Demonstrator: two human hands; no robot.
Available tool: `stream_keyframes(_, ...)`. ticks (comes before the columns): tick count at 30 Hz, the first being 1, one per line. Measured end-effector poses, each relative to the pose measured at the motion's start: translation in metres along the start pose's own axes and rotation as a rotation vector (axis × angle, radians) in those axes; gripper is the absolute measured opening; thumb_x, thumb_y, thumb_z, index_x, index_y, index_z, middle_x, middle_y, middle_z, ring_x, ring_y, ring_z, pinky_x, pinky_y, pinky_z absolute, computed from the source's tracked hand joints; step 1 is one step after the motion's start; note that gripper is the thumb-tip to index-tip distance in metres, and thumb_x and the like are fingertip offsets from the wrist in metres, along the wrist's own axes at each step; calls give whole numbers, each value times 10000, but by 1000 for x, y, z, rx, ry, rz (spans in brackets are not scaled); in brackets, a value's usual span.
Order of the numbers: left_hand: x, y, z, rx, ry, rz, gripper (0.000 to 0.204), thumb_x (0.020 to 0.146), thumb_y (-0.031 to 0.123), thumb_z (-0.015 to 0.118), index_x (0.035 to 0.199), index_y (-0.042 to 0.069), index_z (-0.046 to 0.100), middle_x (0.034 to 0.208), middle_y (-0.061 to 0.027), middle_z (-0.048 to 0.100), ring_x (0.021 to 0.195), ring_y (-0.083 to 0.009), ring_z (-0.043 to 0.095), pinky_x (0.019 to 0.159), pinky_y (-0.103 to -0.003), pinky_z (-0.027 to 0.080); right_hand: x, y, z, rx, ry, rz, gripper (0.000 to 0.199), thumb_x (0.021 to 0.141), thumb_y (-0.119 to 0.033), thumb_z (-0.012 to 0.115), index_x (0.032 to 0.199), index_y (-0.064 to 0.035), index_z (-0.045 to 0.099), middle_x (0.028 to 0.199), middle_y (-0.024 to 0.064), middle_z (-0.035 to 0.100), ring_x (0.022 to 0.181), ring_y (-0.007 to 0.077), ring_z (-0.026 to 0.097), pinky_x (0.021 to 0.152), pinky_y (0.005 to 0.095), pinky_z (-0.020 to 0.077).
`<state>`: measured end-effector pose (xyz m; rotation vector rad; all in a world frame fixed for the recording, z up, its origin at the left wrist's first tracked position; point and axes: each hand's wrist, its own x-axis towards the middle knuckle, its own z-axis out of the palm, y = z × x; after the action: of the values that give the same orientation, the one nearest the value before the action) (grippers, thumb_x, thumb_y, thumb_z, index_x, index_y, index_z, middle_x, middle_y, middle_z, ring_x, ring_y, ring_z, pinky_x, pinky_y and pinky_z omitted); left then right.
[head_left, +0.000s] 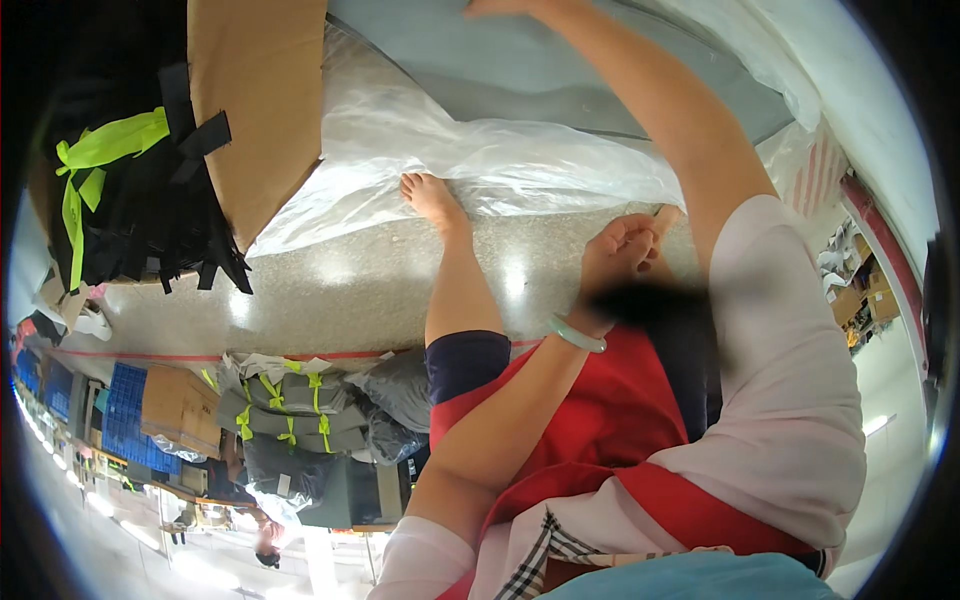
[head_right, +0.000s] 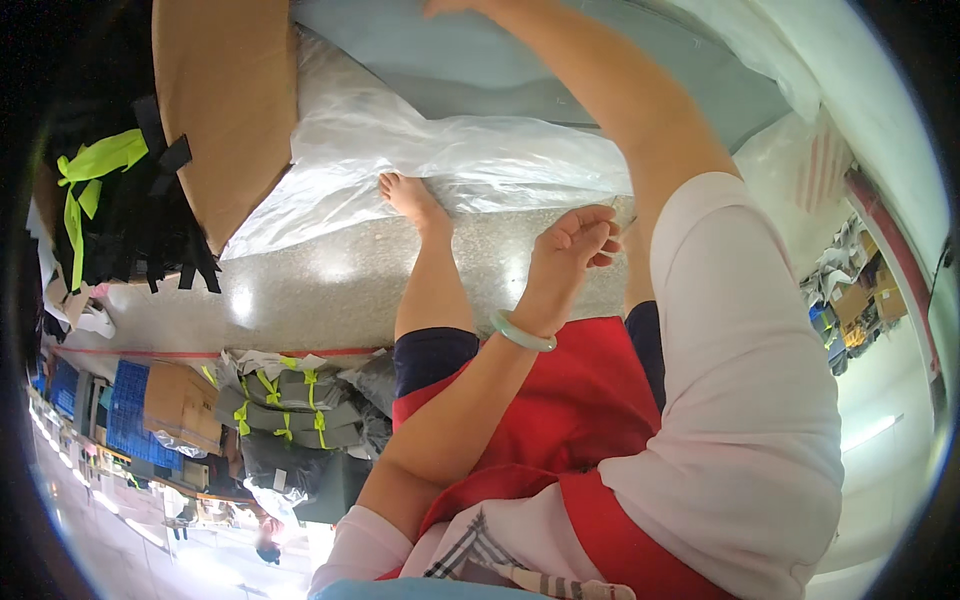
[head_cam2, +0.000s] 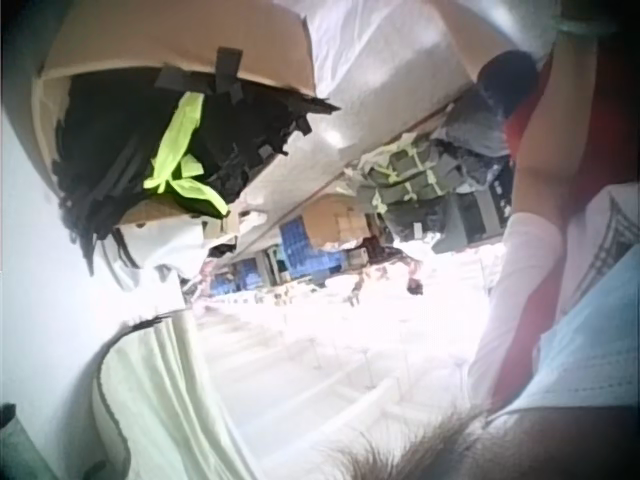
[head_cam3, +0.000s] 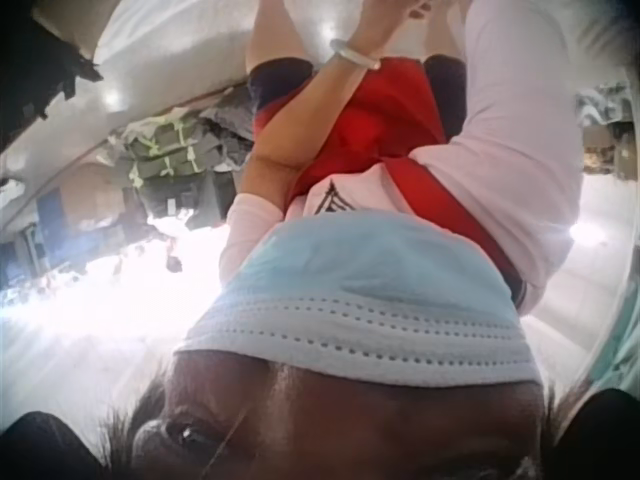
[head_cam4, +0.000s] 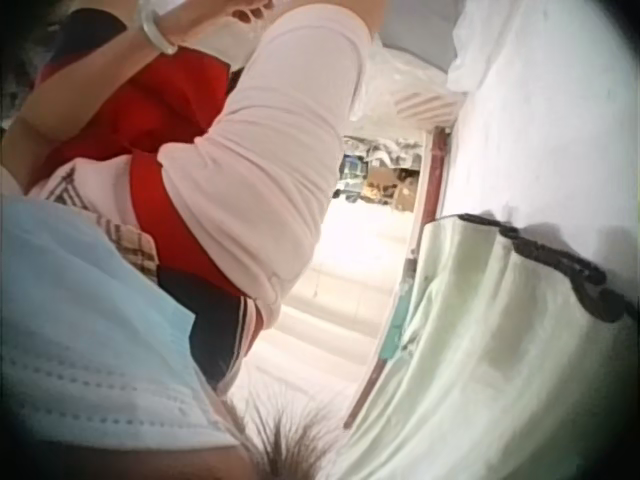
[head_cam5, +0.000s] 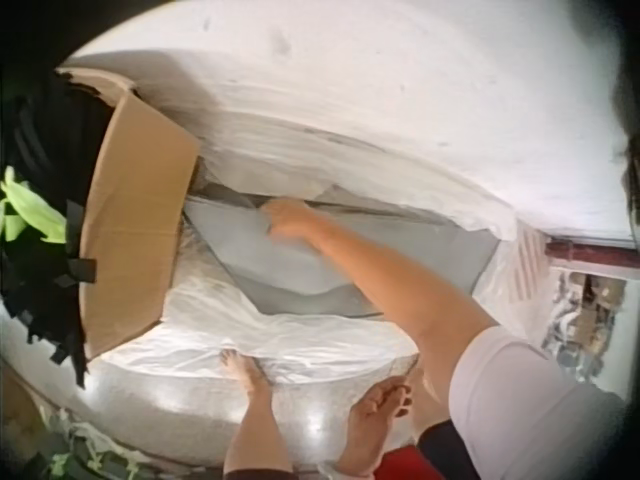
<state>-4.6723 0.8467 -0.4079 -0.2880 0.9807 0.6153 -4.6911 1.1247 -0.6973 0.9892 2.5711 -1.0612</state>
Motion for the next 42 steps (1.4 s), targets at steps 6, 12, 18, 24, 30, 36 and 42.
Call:
stream_keyframes(6, 4, -5, -4, -88, 15, 26, 290, 954, 191, 564, 1183, 15, 588, 1040, -66, 643, 902, -138, 621, 812, -279, 485, -66, -110, -70, 26, -498, 101, 723, 751, -361, 715, 1319, 32, 502, 1235, 218, 595, 1138, 333, 580, 940, 410, 468)
stream_keyframes(12, 2, -6, 2, -17, 13, 0, 288, 950, 197, 565, 1175, 19, 594, 1017, -53, 647, 892, -120, 615, 810, -273, 480, -41, -87, -43, 58, -175, 235, 635, 756, -273, 712, 1312, -29, 525, 1312, 211, 533, 1265, 362, 463, 1022, 443, 406)
stream_keyframes(18, 4, -2, 5, -37, 24, -29, 250, 931, 137, 543, 1140, 17, 609, 924, -10, 635, 791, -73, 554, 707, -222, 459, -7, -75, 4, 18, 324, 338, 616, 806, -139, 668, 1372, -64, 436, 1393, 212, 429, 1310, 381, 375, 1066, 484, 323)
stream_keyframes(24, 10, -9, -6, -86, 9, -18, 206, 930, 131, 576, 1078, -7, 618, 904, -3, 643, 760, -69, 556, 741, -236, 453, -57, -97, 31, 31, 689, 369, 529, 800, -127, 687, 1284, -60, 486, 1299, 192, 507, 1212, 322, 469, 996, 464, 379)
stream_keyframes(30, 14, -33, -5, 165, -65, 42, 188, 935, 149, 580, 1064, 23, 633, 960, -28, 663, 862, -111, 625, 751, -261, 495, -128, -60, 88, -122, 374, 269, 509, 833, -366, 678, 1272, -130, 575, 1219, 159, 614, 1141, 344, 569, 946, 436, 461)
stream_keyframes(36, 16, -32, -18, 379, 122, 177, 223, 938, 158, 576, 1110, 23, 627, 953, -40, 669, 826, -126, 630, 723, -268, 509, -191, -135, -5, 624, 239, 504, 428, 900, -380, 604, 1232, -112, 574, 1165, 150, 629, 1055, 343, 602, 901, 429, 478)
stream_keyframes(42, -16, -118, -79, 817, 100, 273, 284, 891, 171, 606, 1112, -5, 633, 918, -67, 662, 760, -128, 628, 650, -262, 514, -449, -199, 36, 510, 218, 697, 311, 866, -337, 549, 946, -45, 622, 982, 187, 631, 946, 402, 595, 827, 491, 467)
